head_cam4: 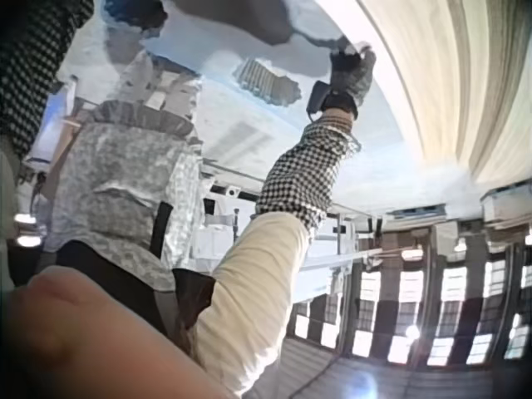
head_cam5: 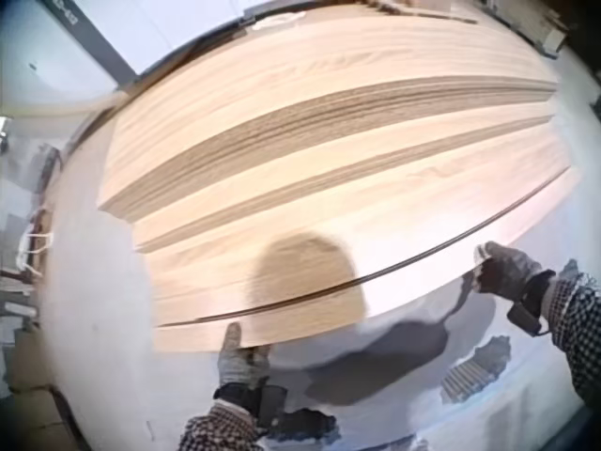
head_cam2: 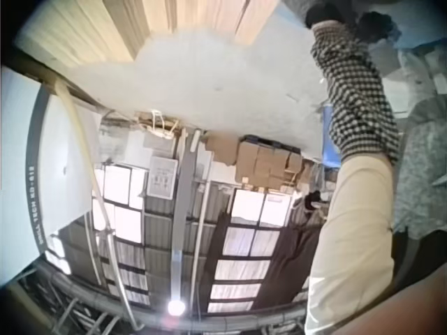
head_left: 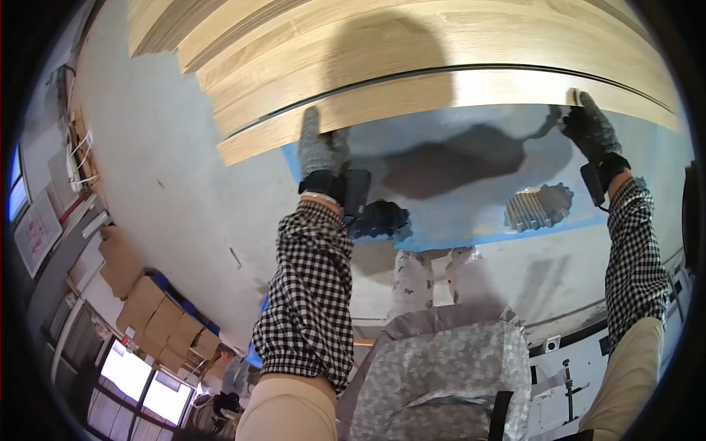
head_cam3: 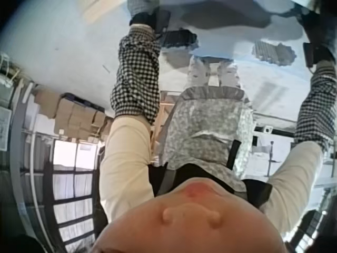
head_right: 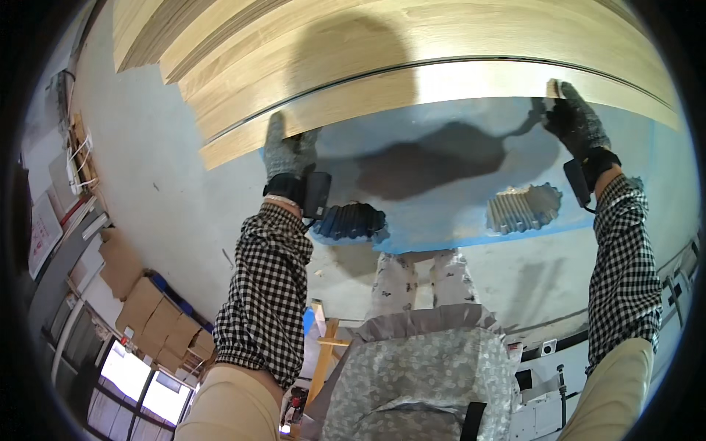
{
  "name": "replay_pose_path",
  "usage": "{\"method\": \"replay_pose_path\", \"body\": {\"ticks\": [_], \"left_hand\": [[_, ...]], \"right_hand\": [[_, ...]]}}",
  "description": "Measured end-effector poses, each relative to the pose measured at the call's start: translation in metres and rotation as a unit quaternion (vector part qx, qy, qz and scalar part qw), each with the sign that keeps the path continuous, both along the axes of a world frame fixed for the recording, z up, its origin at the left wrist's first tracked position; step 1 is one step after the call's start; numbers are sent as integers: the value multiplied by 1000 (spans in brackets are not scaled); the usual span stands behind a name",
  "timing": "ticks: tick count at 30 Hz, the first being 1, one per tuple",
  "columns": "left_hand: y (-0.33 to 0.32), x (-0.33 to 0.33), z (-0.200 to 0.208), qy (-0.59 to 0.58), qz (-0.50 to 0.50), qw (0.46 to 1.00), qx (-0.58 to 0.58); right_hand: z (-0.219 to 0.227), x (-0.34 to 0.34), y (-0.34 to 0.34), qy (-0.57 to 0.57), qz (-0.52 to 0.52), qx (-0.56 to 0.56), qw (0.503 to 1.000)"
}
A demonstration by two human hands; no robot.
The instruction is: The person picks up long, thin wooden planks from a workbench and stacks them onto a blue pallet. The person handles the planks one by one, aligning them carefully to form a neat pile. The task involves repetitive lifting and placing of the wood pieces.
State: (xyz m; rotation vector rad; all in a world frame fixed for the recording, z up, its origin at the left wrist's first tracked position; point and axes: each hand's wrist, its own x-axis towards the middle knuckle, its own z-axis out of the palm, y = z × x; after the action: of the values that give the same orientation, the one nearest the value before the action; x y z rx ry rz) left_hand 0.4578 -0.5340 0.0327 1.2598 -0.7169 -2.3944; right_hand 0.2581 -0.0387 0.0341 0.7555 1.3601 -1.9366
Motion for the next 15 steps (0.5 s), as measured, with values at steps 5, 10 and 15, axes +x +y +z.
{"method": "replay_pose_path", "body": {"ticks": [5, 10, 15], "left_hand": [[8, -12, 13, -37, 55, 997, 32], [-5, -22, -1, -69, 20, 997, -31], [-8, 0, -22, -13, -132, 982, -136]], "right_hand": [[-9, 19, -31, 233, 223, 94, 942], [-3, -2, -63, 144, -46, 9, 988], [12, -2, -84, 74, -153, -53, 984]]}}
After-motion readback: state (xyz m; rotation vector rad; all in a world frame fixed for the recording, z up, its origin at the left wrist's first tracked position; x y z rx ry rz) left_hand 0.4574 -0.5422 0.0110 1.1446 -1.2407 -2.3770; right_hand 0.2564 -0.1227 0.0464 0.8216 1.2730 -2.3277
